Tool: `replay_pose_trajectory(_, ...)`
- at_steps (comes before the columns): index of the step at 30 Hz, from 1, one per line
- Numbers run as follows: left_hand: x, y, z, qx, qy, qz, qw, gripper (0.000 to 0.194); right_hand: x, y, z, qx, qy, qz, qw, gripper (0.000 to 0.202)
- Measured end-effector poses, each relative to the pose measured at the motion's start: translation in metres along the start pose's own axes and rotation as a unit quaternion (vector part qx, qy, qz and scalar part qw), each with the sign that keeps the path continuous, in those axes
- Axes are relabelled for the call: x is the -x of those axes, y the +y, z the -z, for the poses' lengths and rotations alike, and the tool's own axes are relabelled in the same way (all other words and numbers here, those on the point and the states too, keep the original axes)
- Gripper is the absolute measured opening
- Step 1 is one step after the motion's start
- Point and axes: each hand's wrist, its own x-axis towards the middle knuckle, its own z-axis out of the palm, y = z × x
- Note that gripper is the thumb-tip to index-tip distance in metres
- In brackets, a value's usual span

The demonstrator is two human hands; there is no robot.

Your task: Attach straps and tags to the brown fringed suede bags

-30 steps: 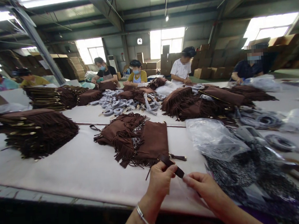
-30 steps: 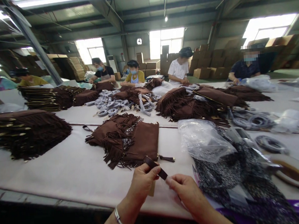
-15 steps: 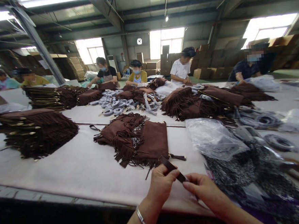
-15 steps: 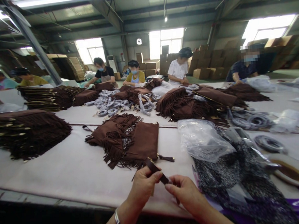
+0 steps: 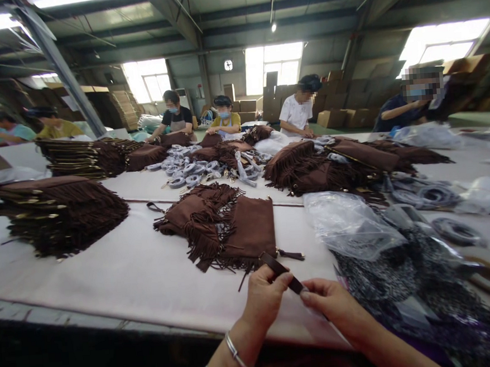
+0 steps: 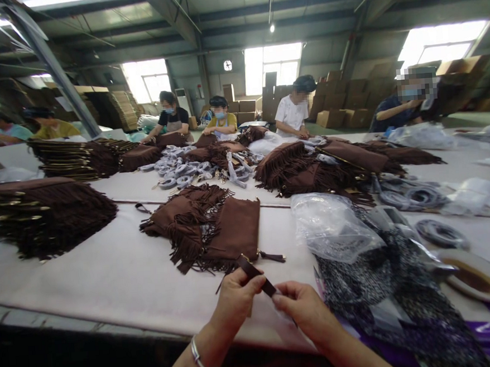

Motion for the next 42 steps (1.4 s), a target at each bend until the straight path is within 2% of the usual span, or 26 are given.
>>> replay_pose_trajectory(7,-0.002,0.0,-0.002,0.066,-0.001,0.047,0.997,0.027,-0.001,-0.004,0.001,0.027,0.015,0.036,0.999,0.04)
replay_pose_trajectory(12,-0.002,-0.003,-0.005,0.146,-0.018,0.09,0.985,0.033,-0.002,-0.008,0.002,0.013,-0.017,0.056,0.998,0.039)
replay_pose_trajectory(16,0.004,-0.008,-0.011,0.166,-0.039,0.113,0.979,0.034,-0.004,-0.009,-0.002,-0.027,-0.033,0.05,0.998,0.038)
replay_pose_trajectory(19,0.01,-0.01,-0.013,0.171,-0.058,0.145,0.973,0.035,-0.003,-0.007,-0.005,-0.067,-0.034,0.015,0.997,0.039)
replay_pose_trajectory(21,0.01,-0.009,-0.009,0.22,-0.083,0.183,0.955,0.037,0.0,-0.006,-0.005,-0.097,-0.044,-0.019,0.994,0.039)
replay_pose_trajectory(23,0.006,-0.006,-0.002,0.296,-0.082,0.231,0.923,0.041,0.004,-0.006,-0.002,-0.111,-0.054,-0.047,0.991,0.038)
replay_pose_trajectory(26,-0.009,-0.003,0.008,0.377,-0.021,0.309,0.873,0.042,0.01,-0.004,0.0,-0.119,-0.074,-0.072,0.987,0.036)
replay_pose_trajectory(28,-0.02,-0.004,0.01,0.391,0.027,0.328,0.86,0.033,0.011,-0.004,0.0,-0.128,-0.086,-0.084,0.984,0.035)
replay_pose_trajectory(32,-0.029,-0.014,-0.001,0.382,0.084,0.298,0.871,0.021,0.006,-0.004,-0.004,-0.123,-0.076,-0.1,0.984,0.035)
replay_pose_trajectory(36,-0.026,-0.022,-0.012,0.366,0.101,0.252,0.89,0.025,-0.005,-0.01,-0.007,-0.092,-0.047,-0.101,0.989,0.036)
replay_pose_trajectory(42,-0.026,-0.02,-0.007,0.361,0.125,0.189,0.904,0.033,-0.017,-0.016,-0.008,-0.073,-0.05,-0.067,0.994,0.039)
